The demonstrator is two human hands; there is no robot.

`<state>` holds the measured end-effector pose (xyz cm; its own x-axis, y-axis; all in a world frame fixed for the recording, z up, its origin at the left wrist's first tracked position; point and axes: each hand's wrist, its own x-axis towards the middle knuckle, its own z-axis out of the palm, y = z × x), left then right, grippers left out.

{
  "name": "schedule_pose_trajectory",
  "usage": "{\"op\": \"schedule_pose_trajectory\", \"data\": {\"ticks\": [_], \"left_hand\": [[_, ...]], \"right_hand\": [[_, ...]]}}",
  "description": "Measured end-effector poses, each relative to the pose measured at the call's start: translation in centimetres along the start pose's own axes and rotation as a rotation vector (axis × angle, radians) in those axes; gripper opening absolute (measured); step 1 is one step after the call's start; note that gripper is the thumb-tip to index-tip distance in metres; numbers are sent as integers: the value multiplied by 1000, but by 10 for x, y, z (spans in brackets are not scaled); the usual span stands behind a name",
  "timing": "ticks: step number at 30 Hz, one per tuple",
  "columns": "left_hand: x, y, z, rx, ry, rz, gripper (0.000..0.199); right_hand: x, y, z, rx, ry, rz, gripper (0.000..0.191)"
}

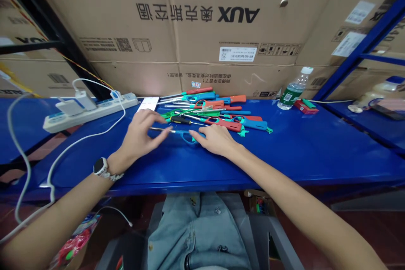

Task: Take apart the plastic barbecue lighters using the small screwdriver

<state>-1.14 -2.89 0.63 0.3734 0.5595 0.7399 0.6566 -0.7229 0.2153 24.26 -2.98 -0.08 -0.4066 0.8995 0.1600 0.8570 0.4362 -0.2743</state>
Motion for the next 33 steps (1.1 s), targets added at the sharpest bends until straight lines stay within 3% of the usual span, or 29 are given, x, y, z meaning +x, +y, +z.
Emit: {"op": "schedule_pose_trajectory", "data": {"ticks": [2, 3, 5, 9, 12, 16, 19, 22, 25, 29, 31, 33], "left_hand": [[-2, 9, -3, -93, 228, -164, 36], [-3, 14, -3, -161, 288, -262, 43], [-7, 25, -1, -332, 252, -467, 51], [-3, 42, 16, -746, 3, -779, 42], [15, 49, 34, -984, 32, -870, 40], [40, 56, 49, -1169, 190, -896, 44], [51, 55, 48, -1193, 205, -878, 51], [55, 42, 34, -1231, 113, -884, 53], [55, 18, 12, -1220, -59, -887, 54], [48, -15, -14, -1016, -244, -861, 54], [43, -26, -21, -946, -270, -844, 54], [39, -31, -24, -937, -255, -829, 54]], "right_hand": [[-2, -1, -1, 65, 35, 46, 59], [-2, -3, -1, 100, 53, 72, 59], [-2, -7, 0, 180, 88, 122, 60], [0, -23, 6, 316, 98, 161, 62], [4, -38, 13, 389, 80, 161, 63], [12, -55, 20, 436, 86, 222, 64], [16, -63, 19, 485, 51, 230, 61], [16, -67, 15, 507, -54, 181, 56], [19, -64, 12, 565, -98, 64, 45], [36, -53, 13, 416, 67, 18, 22], [52, -48, 15, 246, 151, -62, 12], [70, -46, 18, 103, 166, -155, 15]]}}
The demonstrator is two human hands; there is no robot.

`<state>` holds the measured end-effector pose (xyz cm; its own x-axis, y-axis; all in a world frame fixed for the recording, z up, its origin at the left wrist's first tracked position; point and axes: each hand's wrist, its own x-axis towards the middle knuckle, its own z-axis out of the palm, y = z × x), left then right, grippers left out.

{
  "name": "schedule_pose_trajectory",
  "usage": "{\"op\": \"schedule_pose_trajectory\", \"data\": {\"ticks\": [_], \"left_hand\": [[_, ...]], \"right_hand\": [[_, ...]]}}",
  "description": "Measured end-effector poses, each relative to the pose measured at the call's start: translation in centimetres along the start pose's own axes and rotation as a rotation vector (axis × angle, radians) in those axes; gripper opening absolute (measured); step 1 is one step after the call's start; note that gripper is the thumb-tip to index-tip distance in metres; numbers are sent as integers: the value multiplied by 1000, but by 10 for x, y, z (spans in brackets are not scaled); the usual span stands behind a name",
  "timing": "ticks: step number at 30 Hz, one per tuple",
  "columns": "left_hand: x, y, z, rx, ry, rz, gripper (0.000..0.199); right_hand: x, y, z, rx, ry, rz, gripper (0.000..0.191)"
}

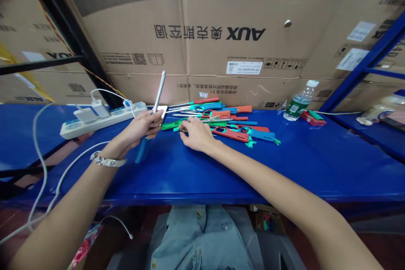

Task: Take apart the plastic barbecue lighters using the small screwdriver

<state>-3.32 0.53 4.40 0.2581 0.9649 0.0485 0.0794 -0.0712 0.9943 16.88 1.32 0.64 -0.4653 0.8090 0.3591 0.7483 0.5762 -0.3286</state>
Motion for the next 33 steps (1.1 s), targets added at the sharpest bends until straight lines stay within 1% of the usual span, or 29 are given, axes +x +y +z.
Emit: {"op": "schedule_pose_trajectory", "data": {"ticks": [3, 6, 9, 11, 13, 14, 16, 18, 20, 21, 23, 25, 27, 28, 30, 33], "left_hand": [[-3, -1, -3, -27, 39, 24, 52], [-5, 0, -3, -29, 41, 24, 52], [-5, -1, -1, 25, 19, 36, 51], [-1, -2, 2, 121, 25, 92, 47], [5, -5, 5, 255, 42, 198, 41], [9, -6, 7, 321, 50, 257, 38], [15, -9, 10, 430, 65, 342, 32], [19, -11, 13, 541, 84, 353, 28], [20, -11, 16, 683, 100, 332, 27], [20, -11, 18, 767, 96, 325, 28], [19, -8, 23, 929, 50, 334, 29], [17, -7, 28, 1067, -15, 363, 32], [15, -10, 31, 1183, -58, 386, 38], [14, -13, 32, 1234, -69, 395, 40], [11, -20, 33, 1316, -91, 410, 43], [5, -28, 32, 1376, -141, 415, 45]], "right_hand": [[23, 2, 8, -166, -43, -156, 20], [38, -2, 12, -318, -104, -222, 19], [45, -5, 12, -396, -158, -270, 20], [48, -5, 12, -406, -155, -295, 20], [50, -3, 14, -362, -125, -289, 20], [52, -1, 15, -310, -93, -267, 19], [54, 3, 17, -129, -8, -167, 17], [56, 9, 15, 154, 77, 0, 15], [52, 18, 8, 467, 132, 173, 13], [48, 24, 3, 608, 154, 236, 14], [35, 37, -10, 833, 210, 330, 18], [16, 50, -23, 1062, 309, 412, 20], [-4, 63, -33, 1286, 349, 444, 23], [-14, 67, -36, 1376, 374, 470, 24], [-28, 71, -39, 1483, 401, 526, 25], [-37, 67, -38, 1513, 408, 537, 27]]}}
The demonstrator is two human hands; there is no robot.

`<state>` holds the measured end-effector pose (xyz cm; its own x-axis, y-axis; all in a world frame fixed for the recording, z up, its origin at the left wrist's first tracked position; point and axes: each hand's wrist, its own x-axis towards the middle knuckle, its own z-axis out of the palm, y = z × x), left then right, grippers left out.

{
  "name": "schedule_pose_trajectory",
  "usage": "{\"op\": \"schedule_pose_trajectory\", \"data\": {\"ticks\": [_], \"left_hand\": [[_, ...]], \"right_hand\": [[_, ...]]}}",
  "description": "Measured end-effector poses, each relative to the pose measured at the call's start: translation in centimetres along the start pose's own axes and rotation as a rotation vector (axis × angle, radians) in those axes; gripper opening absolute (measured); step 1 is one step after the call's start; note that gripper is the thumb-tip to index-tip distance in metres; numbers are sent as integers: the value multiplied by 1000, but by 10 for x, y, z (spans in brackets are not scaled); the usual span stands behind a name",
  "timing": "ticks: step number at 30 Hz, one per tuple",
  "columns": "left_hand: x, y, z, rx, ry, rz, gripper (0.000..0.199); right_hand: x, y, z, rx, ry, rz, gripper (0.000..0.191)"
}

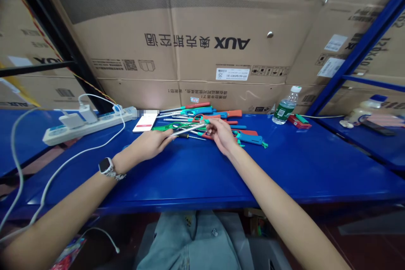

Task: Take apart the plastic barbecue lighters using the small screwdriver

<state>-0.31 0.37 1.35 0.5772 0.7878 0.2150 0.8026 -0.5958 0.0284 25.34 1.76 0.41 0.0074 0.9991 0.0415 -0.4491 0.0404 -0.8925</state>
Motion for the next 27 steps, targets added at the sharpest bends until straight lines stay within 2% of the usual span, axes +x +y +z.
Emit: {"op": "schedule_pose_trajectory", "data": {"ticks": [6, 12, 20, 27], "left_hand": [[-4, 5, -1, 3, -23, -35, 45], [-3, 2, 1, -18, 21, -12, 46], [-5, 1, 0, -55, 32, -1, 45], [-5, 6, -2, -62, 22, 15, 44]], "right_hand": [[-8, 5, 13, -93, -29, -145, 27], [-5, 6, 7, -216, 16, -287, 30], [-7, 10, 7, -403, -68, -365, 35], [-8, 9, 5, -402, -101, -350, 38]]}}
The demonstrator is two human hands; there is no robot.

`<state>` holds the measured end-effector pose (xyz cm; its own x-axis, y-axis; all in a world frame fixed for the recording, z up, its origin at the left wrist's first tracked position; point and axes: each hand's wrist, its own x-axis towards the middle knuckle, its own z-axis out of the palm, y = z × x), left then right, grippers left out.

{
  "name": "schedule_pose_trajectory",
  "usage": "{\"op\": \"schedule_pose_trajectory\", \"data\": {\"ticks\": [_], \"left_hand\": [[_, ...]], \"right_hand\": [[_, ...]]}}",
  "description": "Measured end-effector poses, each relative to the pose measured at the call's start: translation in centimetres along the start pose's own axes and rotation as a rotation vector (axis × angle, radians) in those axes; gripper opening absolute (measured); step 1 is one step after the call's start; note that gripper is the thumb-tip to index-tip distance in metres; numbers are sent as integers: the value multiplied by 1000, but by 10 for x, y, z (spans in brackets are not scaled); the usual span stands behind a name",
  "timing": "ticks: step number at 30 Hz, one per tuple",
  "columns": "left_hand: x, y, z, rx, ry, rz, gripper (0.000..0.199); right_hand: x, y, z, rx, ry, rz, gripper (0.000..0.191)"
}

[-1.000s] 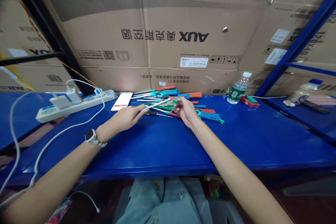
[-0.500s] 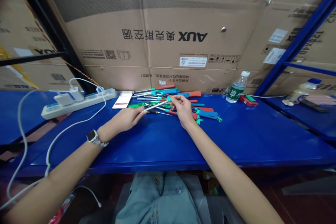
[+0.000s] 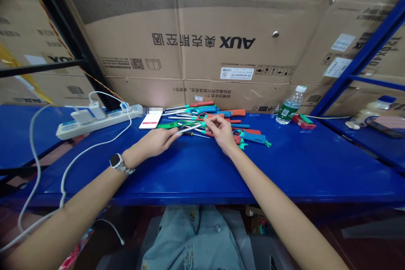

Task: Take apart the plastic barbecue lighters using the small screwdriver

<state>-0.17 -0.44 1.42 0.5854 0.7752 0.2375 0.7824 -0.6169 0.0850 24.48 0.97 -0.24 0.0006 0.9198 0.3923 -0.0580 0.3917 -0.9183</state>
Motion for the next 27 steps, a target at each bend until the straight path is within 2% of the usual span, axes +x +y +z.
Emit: {"op": "schedule_pose_trajectory", "data": {"ticks": [3, 11, 17, 23, 27], "left_hand": [[0, 1, 0, -1, -9, -9, 42], [0, -1, -1, 19, -22, -1, 42], [0, 2, -1, 45, -15, -14, 44], [0, 3, -2, 30, -18, -34, 44], [0, 4, -1, 42, -33, -33, 42]], "right_hand": [[0, 1, 1, 14, 28, 20, 44], [-1, -2, 0, -48, 18, -33, 45], [-3, -1, 2, -32, 3, 56, 49], [-3, -2, 5, 18, 21, -30, 45], [-4, -1, 5, 64, -45, 75, 47]]}}
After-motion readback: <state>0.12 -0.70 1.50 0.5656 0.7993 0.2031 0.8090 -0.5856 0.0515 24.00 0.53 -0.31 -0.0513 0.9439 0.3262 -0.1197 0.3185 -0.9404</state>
